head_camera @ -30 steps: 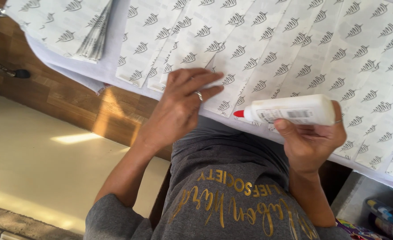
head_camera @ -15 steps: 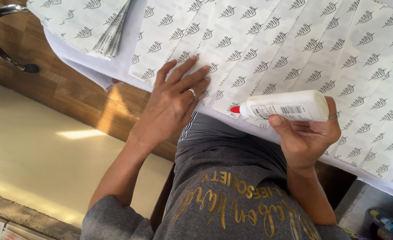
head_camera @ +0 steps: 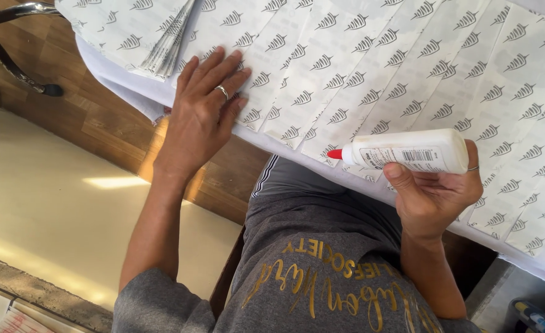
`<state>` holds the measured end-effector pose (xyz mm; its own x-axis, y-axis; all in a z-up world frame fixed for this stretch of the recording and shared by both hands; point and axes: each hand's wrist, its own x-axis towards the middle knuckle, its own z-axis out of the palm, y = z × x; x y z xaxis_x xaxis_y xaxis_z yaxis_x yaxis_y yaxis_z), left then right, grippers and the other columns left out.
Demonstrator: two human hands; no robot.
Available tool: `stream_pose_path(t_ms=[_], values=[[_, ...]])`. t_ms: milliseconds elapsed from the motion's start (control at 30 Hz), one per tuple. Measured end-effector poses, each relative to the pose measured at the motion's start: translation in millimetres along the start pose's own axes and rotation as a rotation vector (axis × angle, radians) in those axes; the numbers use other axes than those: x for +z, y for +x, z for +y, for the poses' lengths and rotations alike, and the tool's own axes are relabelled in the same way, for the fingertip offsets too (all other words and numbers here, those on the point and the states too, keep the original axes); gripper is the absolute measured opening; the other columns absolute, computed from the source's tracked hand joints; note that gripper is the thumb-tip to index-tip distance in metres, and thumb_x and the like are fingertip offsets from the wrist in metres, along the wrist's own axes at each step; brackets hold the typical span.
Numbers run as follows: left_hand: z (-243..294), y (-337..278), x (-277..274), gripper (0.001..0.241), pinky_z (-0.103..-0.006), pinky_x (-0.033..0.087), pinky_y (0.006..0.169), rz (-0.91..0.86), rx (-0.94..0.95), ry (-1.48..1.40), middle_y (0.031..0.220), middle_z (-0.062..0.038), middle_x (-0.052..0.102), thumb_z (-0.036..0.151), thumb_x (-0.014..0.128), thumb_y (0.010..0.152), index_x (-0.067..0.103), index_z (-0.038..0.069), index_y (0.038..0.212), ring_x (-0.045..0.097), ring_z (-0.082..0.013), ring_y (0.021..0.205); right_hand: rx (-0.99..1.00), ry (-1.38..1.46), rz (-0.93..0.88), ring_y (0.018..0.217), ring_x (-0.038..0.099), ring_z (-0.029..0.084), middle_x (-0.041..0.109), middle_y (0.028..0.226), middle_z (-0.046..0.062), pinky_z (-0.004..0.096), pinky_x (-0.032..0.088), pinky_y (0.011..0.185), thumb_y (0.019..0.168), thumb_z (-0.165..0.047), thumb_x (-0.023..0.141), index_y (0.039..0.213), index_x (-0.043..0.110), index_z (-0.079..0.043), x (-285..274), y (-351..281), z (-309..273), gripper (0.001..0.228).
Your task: The person applies adhesive to a series of printed paper templates and then folds them along marked lines, pressing the edges to secure the folds. The person then gathers and stacks several of these folded paper items together.
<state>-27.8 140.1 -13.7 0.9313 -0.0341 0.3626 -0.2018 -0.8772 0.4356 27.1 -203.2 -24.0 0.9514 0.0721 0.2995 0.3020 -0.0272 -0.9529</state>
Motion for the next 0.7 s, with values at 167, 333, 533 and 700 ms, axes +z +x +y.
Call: stream_pose_path(t_ms=[167, 333, 533, 700], values=[[1.5, 2.6, -3.7, 0.029, -0.0609, 0.03, 0.123, -0.007, 0.018, -0.017, 0.152, -0.017, 0.054, 0.002, 0.065, 0.108, 0.065, -0.005, 0.137, 0.041, -0.0427, 0.147, 0.004, 0.004, 0.016, 0.092, 0.061, 0.021, 0.057, 0.093, 0.006, 0.037, 0.06, 0.078, 0.081, -0.004, 0.086, 0.112, 0.054, 0.001, -0.1, 0.7, -0.7, 0.045], [28.7, 4.4, 0.8, 0.019, -0.059, 0.04, 0.122, 0.033, 0.156, -0.269, 0.136, -0.02, 0.066, 0.0, 0.07, 0.103, 0.072, -0.001, 0.122, 0.061, -0.0389, 0.133, 0.041, 0.036, 0.004, 0.092, 0.06, 0.02, 0.055, 0.095, 0.006, 0.036, 0.06, 0.08, 0.081, -0.004, 0.086, 0.113, 0.053, 0.001, 5.4, 1.3, -1.1, 0.046], [33.7, 6.1, 10.2, 0.016, -0.0586, 0.043, 0.116, -0.08, 0.243, -0.356, 0.126, -0.018, 0.069, -0.002, 0.061, 0.103, 0.07, -0.007, 0.116, 0.059, -0.0407, 0.126, 0.017, 0.015, -0.054, 0.096, 0.065, 0.022, 0.061, 0.1, 0.01, 0.037, 0.062, 0.086, 0.083, -0.003, 0.086, 0.117, 0.054, 0.004, 21.4, 2.8, -4.9, 0.048], [34.4, 7.8, 8.2, 0.021, -0.0543, 0.042, 0.119, -0.107, 0.189, -0.39, 0.126, -0.019, 0.069, -0.003, 0.068, 0.098, 0.071, -0.007, 0.117, 0.062, -0.0368, 0.124, -0.023, -0.021, -0.155, 0.094, 0.065, 0.023, 0.064, 0.1, 0.012, 0.034, 0.058, 0.077, 0.082, -0.001, 0.087, 0.118, 0.056, 0.005, 46.2, 4.1, -6.6, 0.047]])
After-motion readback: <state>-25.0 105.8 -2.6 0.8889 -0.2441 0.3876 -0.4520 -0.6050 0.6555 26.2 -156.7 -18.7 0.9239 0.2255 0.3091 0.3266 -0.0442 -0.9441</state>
